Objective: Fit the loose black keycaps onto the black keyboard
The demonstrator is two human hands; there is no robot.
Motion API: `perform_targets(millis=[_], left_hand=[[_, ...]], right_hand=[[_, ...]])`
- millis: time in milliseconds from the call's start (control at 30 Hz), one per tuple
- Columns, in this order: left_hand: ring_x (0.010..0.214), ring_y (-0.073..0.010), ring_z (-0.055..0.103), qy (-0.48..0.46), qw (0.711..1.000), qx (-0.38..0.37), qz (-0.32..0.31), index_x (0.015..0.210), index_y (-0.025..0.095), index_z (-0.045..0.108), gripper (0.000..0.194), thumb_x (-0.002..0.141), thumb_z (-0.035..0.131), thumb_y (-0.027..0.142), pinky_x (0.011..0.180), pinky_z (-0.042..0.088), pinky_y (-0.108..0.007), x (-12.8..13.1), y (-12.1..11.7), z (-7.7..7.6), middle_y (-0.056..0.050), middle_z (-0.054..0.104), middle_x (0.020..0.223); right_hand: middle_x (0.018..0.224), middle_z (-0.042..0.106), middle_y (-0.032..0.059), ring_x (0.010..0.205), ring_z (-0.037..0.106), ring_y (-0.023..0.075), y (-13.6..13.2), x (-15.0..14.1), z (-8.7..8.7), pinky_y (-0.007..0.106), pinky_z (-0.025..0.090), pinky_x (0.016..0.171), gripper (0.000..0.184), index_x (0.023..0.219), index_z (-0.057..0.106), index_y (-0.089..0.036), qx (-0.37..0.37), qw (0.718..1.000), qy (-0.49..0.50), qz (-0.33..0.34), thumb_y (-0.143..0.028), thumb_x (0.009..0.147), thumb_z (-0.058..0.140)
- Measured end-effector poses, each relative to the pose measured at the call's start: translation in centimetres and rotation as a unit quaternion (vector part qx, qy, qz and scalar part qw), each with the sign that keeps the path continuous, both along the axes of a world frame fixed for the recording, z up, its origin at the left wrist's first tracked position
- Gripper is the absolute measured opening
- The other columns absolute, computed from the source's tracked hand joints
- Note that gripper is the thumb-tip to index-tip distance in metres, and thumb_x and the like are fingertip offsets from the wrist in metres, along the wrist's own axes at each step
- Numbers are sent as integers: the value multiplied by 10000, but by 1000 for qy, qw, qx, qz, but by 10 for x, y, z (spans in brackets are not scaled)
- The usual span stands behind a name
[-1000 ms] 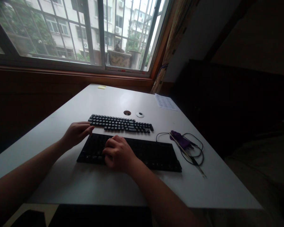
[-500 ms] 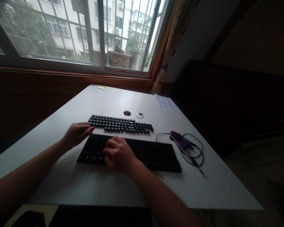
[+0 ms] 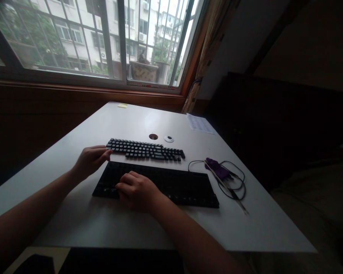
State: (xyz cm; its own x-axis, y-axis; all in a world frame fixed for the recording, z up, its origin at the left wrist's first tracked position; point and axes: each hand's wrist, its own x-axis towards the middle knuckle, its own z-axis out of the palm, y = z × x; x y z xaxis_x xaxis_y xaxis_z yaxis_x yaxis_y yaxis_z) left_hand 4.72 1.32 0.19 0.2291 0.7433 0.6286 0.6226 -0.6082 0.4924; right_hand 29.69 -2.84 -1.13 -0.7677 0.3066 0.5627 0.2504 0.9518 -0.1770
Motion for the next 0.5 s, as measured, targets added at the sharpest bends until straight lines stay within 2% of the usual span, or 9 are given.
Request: perform_targets(millis=[267, 500], left_hand=[[561, -104, 485, -6, 1000, -5, -1, 615, 172, 608, 403, 985, 526, 309, 574, 359, -261, 1, -1, 2, 8, 541, 615], [557, -105, 495, -5, 1000, -2, 5, 614, 177, 626, 399, 978, 535, 310, 572, 367, -258, 1, -1, 3, 10, 546, 610]], right_hand=[[970, 659, 94, 876, 579, 197, 0, -2, 1, 331, 559, 800, 149, 1042, 691, -150, 30, 999, -24, 3, -191, 948, 583], [1044, 653, 96, 938, 591, 193, 1, -1, -2, 339, 554, 857, 186, 1115, 671, -160, 28, 999, -44, 8, -228, 961, 590]])
